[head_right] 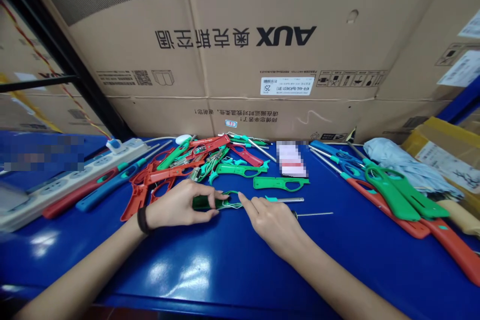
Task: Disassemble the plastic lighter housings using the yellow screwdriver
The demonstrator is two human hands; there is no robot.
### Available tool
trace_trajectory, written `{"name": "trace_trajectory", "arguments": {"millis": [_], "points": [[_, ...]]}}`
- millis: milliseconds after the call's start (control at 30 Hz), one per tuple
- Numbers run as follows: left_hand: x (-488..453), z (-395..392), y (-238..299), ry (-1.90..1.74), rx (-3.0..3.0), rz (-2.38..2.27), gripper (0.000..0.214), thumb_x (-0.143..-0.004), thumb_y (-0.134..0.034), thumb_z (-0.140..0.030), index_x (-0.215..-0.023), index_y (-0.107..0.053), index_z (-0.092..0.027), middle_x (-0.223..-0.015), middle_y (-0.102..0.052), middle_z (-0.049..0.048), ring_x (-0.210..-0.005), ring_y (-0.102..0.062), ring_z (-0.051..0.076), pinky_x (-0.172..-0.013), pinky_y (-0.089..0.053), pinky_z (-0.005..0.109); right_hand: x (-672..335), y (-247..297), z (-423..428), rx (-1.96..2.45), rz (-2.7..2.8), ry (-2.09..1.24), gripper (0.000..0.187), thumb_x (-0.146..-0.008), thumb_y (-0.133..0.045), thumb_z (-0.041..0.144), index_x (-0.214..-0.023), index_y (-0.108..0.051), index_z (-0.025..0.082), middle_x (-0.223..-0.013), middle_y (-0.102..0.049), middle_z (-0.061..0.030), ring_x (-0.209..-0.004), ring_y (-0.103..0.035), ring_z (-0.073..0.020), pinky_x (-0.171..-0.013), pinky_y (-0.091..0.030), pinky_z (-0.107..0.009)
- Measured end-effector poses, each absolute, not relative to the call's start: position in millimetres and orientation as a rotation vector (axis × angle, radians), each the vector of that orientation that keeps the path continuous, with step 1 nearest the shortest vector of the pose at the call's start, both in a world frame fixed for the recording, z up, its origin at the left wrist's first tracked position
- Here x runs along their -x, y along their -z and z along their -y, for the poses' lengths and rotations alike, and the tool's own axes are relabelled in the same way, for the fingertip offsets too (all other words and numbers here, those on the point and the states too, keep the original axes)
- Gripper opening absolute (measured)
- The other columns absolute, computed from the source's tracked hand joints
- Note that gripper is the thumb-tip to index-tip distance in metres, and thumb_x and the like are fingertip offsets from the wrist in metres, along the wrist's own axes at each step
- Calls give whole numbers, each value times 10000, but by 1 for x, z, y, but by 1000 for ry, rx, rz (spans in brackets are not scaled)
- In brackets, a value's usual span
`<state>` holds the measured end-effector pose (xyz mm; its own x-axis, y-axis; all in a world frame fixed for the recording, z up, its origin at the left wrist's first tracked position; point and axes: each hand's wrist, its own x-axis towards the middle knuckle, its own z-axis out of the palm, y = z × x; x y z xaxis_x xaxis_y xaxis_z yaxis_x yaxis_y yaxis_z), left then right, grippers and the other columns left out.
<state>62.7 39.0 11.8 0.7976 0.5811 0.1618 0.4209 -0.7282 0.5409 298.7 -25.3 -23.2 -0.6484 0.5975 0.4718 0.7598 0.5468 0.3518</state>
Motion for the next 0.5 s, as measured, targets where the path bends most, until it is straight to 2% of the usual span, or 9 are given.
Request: {"name": "trace_trajectory", "arguments": {"millis": [167,233,367,500], "points": [[-69,-35,-11,-526,-2584,-798,153,-840,-591,-332,-845,-648,-191,-916,-730,16,-814,-695,162,-711,-515,230,-299,25,26,1136,2502,786,416,-761,-488,-30,-1150,-594,71,-732,-679,-38,-619,-638,-142,-493,-429,-235],[-73,-34,-9,-539,-2654,-790,165,-851,-586,-340,-881,-664,-198,-888,-720,11,-778,-686,155,-715,-507,236,-299,25,26,1144,2521,785,423,-757,-486,-40,-1152,-592,69,-748,-680,-44,-625,-640,-145,-501,-433,-240],[-78,-33,-4,-546,-2720,-790,124,-860,-565,-246,-894,-679,-208,-889,-703,4,-762,-671,144,-711,-501,232,-297,20,25,1165,2587,778,432,-773,-469,-44,-1167,-586,88,-748,-671,-54,-617,-630,-147,-486,-411,-238],[-76,-34,-5,-524,-2688,-767,126,-855,-562,-214,-892,-680,-192,-923,-707,16,-791,-674,150,-733,-511,243,-293,13,24,1225,2690,697,373,-829,-473,3,-1141,-609,156,-711,-649,-46,-586,-597,-133,-476,-376,-218]]}}
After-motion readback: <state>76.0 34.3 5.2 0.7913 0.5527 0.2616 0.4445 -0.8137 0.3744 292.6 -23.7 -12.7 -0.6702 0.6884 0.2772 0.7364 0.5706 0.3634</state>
